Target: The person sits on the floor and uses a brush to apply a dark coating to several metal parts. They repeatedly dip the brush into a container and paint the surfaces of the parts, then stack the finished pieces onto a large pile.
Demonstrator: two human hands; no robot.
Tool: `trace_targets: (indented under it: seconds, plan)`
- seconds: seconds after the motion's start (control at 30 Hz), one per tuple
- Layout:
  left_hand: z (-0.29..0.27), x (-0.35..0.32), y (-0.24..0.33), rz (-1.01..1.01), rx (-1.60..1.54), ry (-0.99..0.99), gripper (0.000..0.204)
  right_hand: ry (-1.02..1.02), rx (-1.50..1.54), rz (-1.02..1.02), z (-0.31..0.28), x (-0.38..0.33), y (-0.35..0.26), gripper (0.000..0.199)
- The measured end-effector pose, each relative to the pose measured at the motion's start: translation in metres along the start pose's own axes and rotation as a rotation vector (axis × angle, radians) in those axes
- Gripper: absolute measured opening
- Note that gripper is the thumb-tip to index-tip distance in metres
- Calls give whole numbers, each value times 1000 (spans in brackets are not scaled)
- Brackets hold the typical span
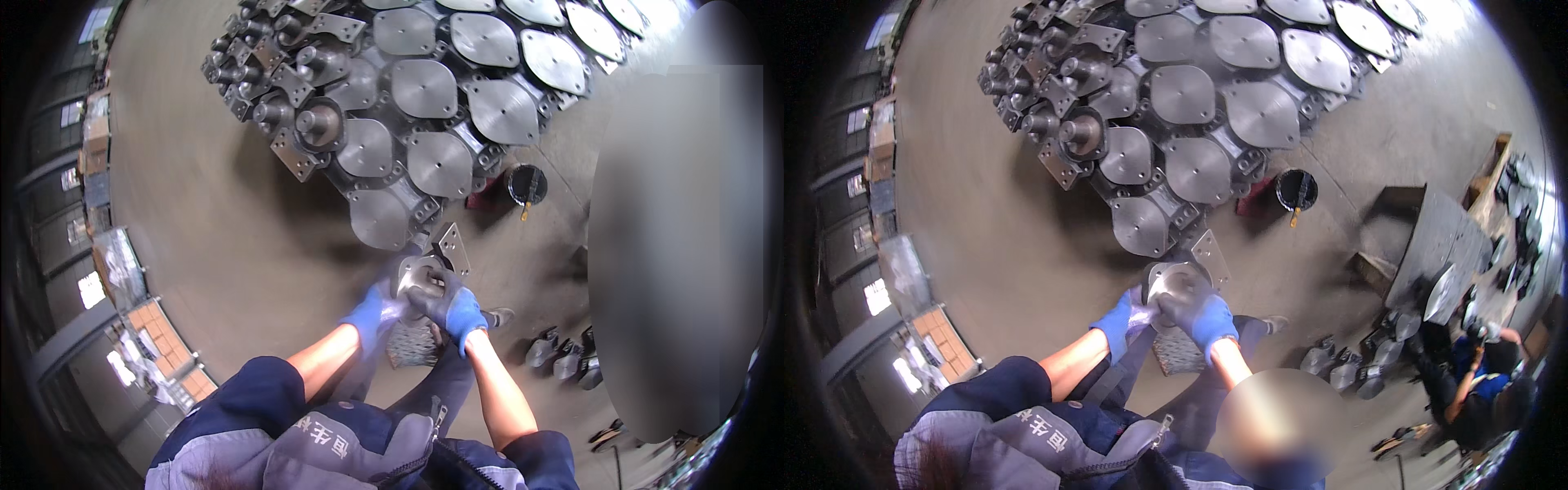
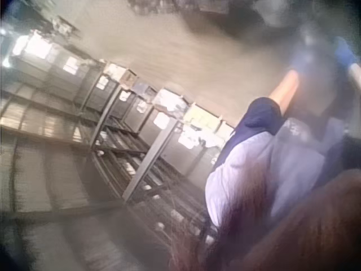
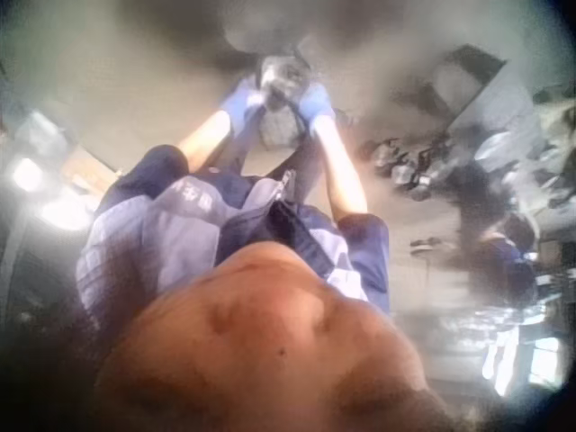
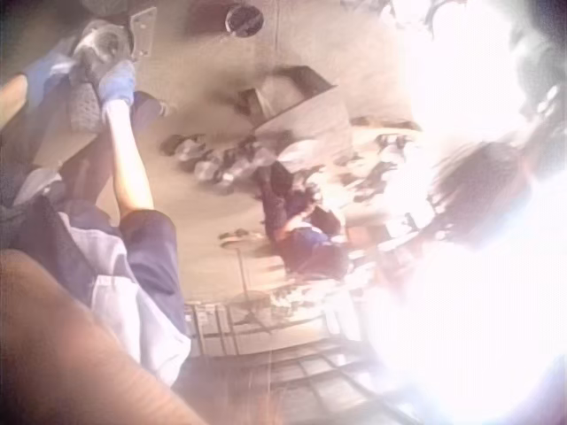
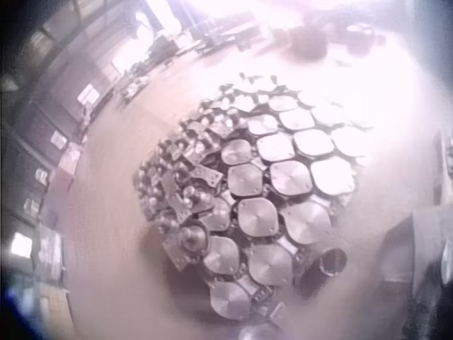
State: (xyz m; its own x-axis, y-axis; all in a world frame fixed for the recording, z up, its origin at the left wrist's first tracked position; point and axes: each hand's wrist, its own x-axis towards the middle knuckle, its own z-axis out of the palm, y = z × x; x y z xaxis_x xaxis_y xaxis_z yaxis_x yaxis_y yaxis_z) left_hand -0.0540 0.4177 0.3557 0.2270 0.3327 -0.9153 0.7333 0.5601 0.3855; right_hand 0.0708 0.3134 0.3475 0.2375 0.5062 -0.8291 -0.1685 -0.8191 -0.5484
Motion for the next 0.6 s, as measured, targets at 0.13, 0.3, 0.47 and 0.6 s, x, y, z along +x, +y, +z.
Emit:
trace_targets:
  seconds: [0.13, 0.3, 0.47, 0.6]
  plan:
    - [-26, 9, 43, -35, -10, -86, 40, -17, -66, 2, -10, 16, -48, 70]
    - [-58, 43, 51, 63, -245, -171, 36, 113, 6, -14, -3, 49, -75, 61]
    - [-87, 84, 85, 35, -57, -259, 35, -102, -262, -41, -38, 101, -133, 49]
    - [-151, 130, 149, 501, -306, 395, 45, -132, -927, -122, -56, 132, -228, 38]
